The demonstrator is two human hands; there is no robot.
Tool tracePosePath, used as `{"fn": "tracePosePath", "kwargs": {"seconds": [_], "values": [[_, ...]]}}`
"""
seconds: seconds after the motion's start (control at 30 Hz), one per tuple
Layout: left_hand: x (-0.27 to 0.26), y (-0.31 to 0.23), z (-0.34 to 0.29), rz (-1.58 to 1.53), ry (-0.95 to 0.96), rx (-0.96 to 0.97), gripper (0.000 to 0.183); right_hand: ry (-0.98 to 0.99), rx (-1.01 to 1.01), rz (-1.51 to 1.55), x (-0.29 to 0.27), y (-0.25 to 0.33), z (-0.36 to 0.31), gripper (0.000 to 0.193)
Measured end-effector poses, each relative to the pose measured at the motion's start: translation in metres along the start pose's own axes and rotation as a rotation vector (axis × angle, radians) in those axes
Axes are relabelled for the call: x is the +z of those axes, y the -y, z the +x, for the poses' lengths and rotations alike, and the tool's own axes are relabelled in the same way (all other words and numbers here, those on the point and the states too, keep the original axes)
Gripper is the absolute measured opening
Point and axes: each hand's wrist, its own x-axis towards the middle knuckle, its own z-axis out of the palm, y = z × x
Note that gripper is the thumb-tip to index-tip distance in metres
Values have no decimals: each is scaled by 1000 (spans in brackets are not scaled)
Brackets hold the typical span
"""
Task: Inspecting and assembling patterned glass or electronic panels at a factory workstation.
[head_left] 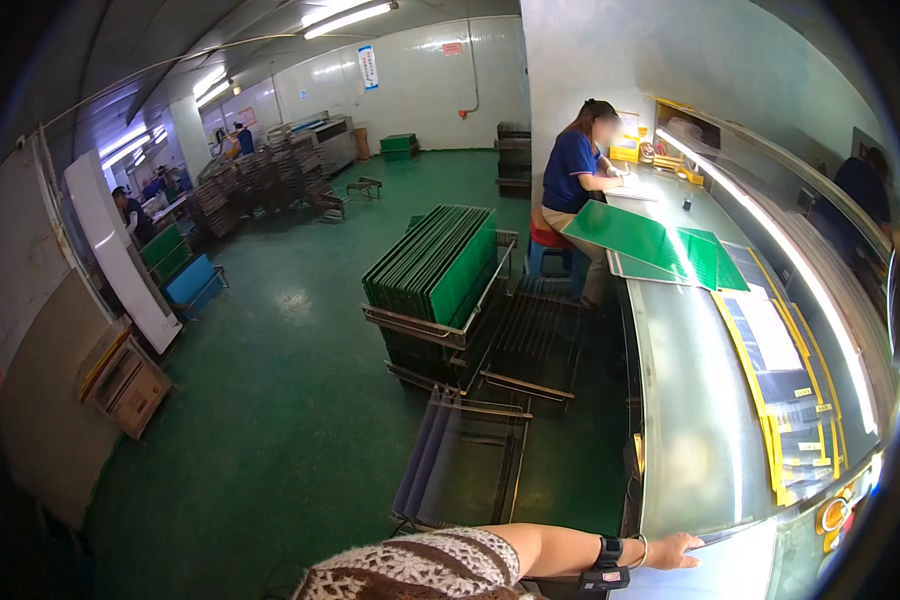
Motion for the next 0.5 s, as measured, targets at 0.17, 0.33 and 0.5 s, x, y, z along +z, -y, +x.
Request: {"fn": "tracePosePath", "kwargs": {"seconds": [0.17,0.33,0.5], "values": [[1,2,3,-35,20,0,50,-3,2,2,-1,0,0,28],[4,8,3,-21,-16,1,50,-2,2,6,-2,-1,-2,28],[1,3,2,-24,10,-11,51,-4,3,9,-2,-3,-2,29]]}}
